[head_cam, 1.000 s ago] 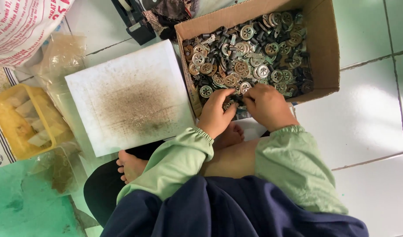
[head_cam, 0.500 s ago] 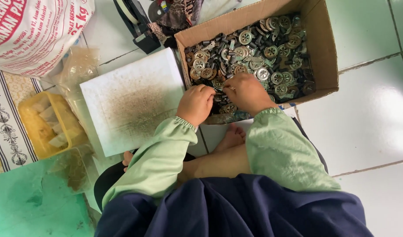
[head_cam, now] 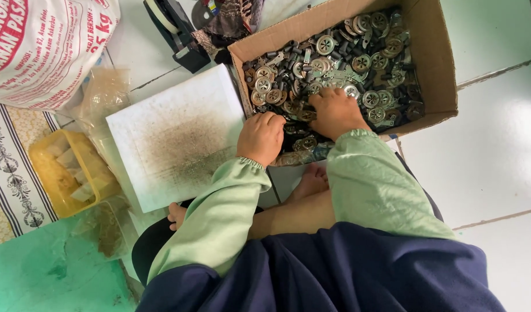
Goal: The person sits on the floor and sorts small metal hardware parts from a cardboard box onto a white board. They then place the sorted parts into a small plastic bag, seal it, and set it aside in a yellow container. The person repeats this process with another batch of parts.
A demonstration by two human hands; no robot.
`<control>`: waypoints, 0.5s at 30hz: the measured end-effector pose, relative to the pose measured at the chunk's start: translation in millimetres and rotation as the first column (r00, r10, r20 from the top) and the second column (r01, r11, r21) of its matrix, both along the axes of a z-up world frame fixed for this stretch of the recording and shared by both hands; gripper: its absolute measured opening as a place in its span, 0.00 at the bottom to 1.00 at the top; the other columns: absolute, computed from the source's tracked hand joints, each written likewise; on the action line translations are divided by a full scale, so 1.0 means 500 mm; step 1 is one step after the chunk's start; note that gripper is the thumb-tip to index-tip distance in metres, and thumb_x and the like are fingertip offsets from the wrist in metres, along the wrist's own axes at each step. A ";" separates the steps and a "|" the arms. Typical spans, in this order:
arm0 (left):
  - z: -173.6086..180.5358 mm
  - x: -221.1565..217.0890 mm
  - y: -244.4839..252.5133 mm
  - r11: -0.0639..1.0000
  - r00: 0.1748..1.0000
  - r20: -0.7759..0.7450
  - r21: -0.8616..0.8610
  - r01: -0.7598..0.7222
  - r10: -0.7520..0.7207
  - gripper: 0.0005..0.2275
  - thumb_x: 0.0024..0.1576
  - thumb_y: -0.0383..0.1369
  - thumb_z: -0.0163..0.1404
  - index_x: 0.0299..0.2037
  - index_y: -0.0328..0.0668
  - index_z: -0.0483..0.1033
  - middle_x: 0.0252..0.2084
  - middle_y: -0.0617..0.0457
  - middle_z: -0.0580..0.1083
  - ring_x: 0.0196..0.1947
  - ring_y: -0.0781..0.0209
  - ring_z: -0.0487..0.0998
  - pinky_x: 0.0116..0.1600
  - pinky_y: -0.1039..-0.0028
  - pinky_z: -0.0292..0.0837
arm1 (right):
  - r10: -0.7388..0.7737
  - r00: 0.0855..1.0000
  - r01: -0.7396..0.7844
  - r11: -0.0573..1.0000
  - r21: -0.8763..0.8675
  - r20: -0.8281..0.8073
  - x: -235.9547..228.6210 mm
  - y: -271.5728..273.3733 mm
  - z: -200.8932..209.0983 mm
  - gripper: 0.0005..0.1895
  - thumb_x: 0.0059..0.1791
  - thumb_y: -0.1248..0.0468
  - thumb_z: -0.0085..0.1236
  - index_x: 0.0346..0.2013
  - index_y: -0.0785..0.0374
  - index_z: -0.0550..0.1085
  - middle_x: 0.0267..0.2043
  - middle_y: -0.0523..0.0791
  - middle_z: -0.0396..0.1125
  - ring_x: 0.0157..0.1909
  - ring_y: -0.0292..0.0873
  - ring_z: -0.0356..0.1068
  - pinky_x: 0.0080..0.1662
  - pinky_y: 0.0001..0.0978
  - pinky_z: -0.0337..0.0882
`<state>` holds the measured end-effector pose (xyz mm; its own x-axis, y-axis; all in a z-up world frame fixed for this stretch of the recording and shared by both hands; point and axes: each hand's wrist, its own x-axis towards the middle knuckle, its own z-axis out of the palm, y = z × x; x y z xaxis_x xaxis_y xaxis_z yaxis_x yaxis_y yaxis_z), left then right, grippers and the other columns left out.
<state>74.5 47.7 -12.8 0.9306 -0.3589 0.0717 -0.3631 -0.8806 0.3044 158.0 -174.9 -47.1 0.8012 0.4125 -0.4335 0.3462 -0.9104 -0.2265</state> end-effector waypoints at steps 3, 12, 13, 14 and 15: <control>0.000 0.004 -0.001 0.999 1.000 0.023 -0.039 0.009 -0.008 0.03 0.64 0.29 0.48 0.44 0.42 0.72 0.41 0.49 0.71 0.45 0.49 0.79 0.50 0.61 0.79 | -0.031 0.995 0.040 0.995 -0.094 0.097 0.012 -0.072 -0.053 0.24 0.41 0.47 0.64 0.53 0.40 0.79 0.51 0.46 0.68 0.56 0.57 0.68 0.50 0.56 0.73; -0.035 -0.004 -0.001 1.000 0.998 -0.067 -0.015 -0.003 0.002 0.04 0.64 0.32 0.48 0.47 0.44 0.71 0.45 0.48 0.72 0.49 0.49 0.78 0.51 0.59 0.78 | -0.092 0.980 0.121 0.979 -0.162 0.176 0.032 -0.082 0.087 0.23 0.48 0.48 0.60 0.57 0.45 0.79 0.54 0.48 0.71 0.61 0.57 0.66 0.53 0.56 0.70; -0.015 -0.001 -0.003 1.000 0.997 -0.073 -0.020 -0.008 0.006 0.04 0.64 0.32 0.48 0.47 0.44 0.71 0.45 0.48 0.72 0.49 0.49 0.78 0.51 0.59 0.78 | -0.087 0.981 0.116 0.979 -0.168 0.171 0.030 -0.056 0.082 0.23 0.48 0.48 0.60 0.57 0.45 0.79 0.54 0.48 0.71 0.61 0.57 0.66 0.53 0.56 0.70; 0.005 0.001 -0.007 1.000 0.999 -0.053 -0.017 -0.003 0.002 0.04 0.64 0.30 0.49 0.45 0.41 0.73 0.44 0.45 0.73 0.48 0.48 0.78 0.52 0.58 0.77 | -0.019 0.989 0.033 0.995 -0.092 0.149 0.028 -0.031 0.076 0.21 0.49 0.51 0.60 0.56 0.45 0.79 0.54 0.48 0.71 0.62 0.56 0.66 0.55 0.57 0.70; 0.027 0.009 -0.008 1.000 1.000 -0.029 -0.012 0.007 -0.008 0.03 0.64 0.28 0.50 0.43 0.38 0.74 0.42 0.42 0.74 0.47 0.48 0.78 0.53 0.57 0.77 | 0.045 0.990 -0.044 0.999 -0.012 0.136 0.027 -0.006 0.071 0.18 0.51 0.54 0.59 0.56 0.45 0.80 0.54 0.48 0.71 0.63 0.56 0.66 0.57 0.58 0.70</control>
<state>78.9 43.6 0.6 0.9296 -0.3652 0.0488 -0.3605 -0.8742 0.3254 171.4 -177.8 -11.6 0.8341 0.4456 -0.3251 0.4133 -0.8952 -0.1668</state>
